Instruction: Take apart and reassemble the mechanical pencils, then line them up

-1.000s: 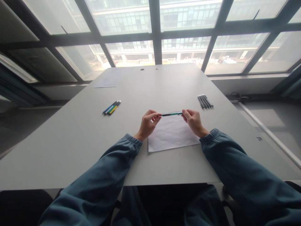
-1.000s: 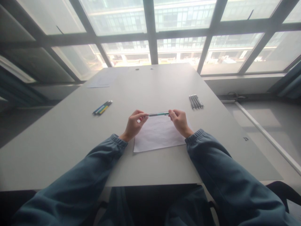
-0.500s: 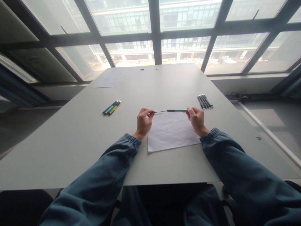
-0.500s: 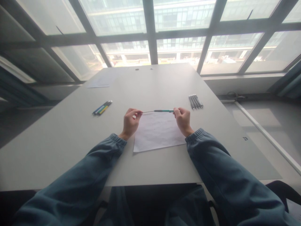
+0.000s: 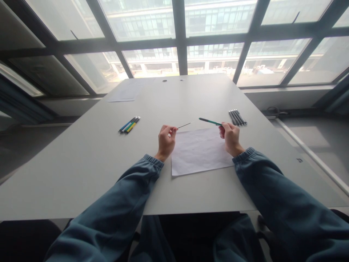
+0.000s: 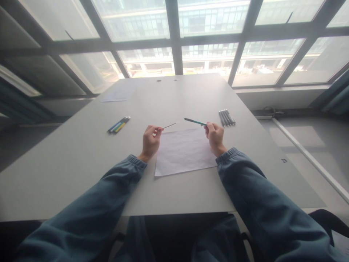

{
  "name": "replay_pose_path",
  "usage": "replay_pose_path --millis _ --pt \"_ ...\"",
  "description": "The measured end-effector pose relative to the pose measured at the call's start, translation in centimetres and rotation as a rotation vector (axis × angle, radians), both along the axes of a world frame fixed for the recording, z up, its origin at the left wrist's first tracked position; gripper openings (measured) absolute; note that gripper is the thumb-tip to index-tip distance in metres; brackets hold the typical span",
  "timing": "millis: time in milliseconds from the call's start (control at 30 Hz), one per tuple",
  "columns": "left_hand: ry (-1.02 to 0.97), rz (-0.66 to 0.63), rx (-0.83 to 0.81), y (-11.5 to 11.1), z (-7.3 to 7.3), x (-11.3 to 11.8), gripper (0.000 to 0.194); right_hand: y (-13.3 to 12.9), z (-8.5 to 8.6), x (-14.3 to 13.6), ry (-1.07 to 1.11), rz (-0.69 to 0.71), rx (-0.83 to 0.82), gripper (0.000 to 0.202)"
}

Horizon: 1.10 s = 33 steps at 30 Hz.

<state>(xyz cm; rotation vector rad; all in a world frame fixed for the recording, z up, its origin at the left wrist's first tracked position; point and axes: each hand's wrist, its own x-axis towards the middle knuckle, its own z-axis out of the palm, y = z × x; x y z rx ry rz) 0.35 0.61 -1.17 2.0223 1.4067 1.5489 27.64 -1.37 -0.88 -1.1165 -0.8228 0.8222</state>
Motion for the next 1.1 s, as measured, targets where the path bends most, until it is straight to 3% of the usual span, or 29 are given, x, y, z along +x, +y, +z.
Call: replay_pose_path --millis 133,267,533,800,1100 --pt "-0.009 -0.037 -0.02 -0.1 0.0 0.2 0.028 0.1 0.1 0.0 -0.008 -0.003 -0.013 0.03" --pt "-0.005 -0.136 -0.036 -0.6 0.4 0.6 0.025 0.0 -0.2 -0.1 -0.076 0.087 -0.084 0.031" --pt "0.053 -0.36 -0.097 -1.1 0.3 0.9 0.023 -0.1 -0.9 0.0 -0.351 0.175 -0.1 0.033" --pt "0.152 -0.448 -0.157 -0.6 -0.5 0.9 0.029 -0.1 -0.9 -0.2 -0.592 0.195 0.013 0.025" --pt "0.186 -0.473 -0.173 -0.8 -0.3 0.9 0.029 0.5 -2.0 0.8 -0.91 0.221 0.058 0.012"
